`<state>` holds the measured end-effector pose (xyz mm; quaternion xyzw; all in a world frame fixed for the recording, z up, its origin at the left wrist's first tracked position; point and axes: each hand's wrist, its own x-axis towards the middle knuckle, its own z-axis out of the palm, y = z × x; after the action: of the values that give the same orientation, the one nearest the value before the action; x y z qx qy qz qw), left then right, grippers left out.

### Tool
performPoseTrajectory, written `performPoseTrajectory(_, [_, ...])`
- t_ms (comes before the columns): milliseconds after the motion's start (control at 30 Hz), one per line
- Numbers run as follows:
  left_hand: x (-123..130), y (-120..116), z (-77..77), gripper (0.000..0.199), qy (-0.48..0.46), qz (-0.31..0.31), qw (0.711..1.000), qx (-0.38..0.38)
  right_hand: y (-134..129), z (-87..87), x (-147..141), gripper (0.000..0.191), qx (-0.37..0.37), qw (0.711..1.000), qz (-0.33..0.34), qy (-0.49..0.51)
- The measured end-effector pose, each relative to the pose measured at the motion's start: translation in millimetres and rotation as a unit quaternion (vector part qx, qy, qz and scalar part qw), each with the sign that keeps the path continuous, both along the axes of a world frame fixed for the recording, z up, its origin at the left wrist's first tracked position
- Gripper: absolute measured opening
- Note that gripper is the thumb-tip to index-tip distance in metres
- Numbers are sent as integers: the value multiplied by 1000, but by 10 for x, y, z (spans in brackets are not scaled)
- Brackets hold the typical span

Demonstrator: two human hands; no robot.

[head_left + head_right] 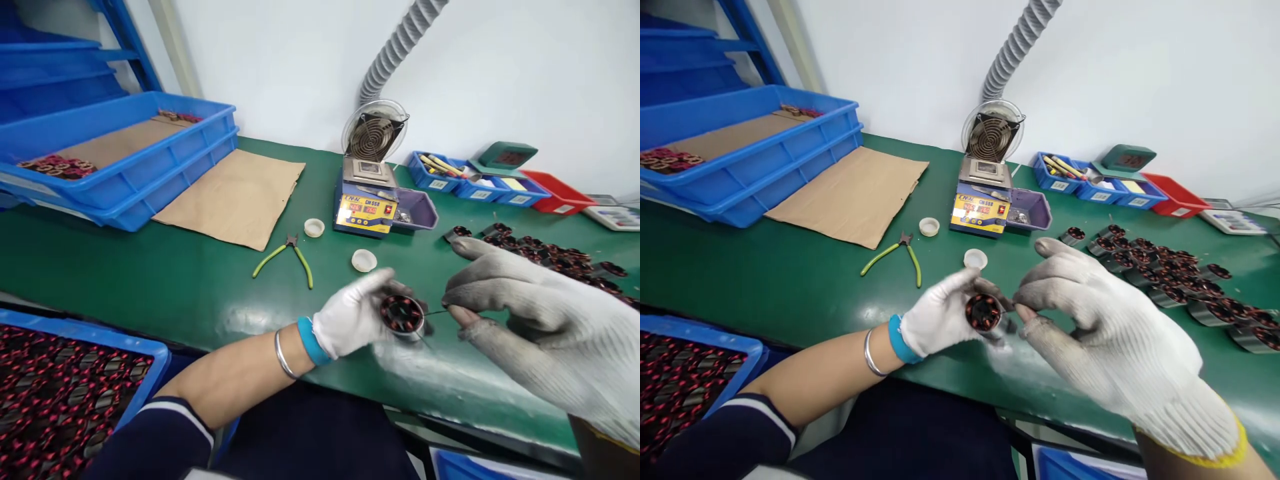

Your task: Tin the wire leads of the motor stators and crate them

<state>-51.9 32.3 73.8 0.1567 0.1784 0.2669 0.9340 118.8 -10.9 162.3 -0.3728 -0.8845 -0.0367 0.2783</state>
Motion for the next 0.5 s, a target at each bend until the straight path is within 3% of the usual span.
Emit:
performPoseTrajectory(67, [1, 43, 3, 43, -7, 112, 993, -42, -12, 38, -25, 8, -10, 1000, -2, 15])
performPoseTrajectory(133, [24, 67, -41, 52, 39, 114, 992, -45, -18, 70, -59, 8, -20, 1000, -3, 22])
performPoseTrajectory(200, [46, 61, -97, 57, 60, -20, 998, -12, -17, 59, -78, 7, -33, 999, -1, 20])
performPoseTrajectory(267, [56, 30, -128, 61, 36, -181, 982, 45, -16, 1, -78, 7, -36, 999, -7, 30])
performPoseTrajectory(300, [58, 8, -129, 59, 23, -214, 974, 75, -18, -38, -71, 7, -39, 998, -20, 42])
performPoseTrajectory(333, [60, -16, -122, 54, 18, -210, 972, 100, -21, -78, -59, 8, -43, 996, -45, 64])
performPoseTrajectory(400, [67, -60, -93, 41, 34, -105, 987, 117, -29, -146, -14, 11, -66, 979, -118, 155])
performPoseTrajectory(467, [75, -86, -68, 33, 51, 5, 994, 98, -40, -193, 69, 16, -91, 933, -191, 292])
performPoseTrajectory(500, [77, -88, -64, 32, 55, 30, 994, 85, -49, -217, 123, 20, -87, 911, -218, 339])
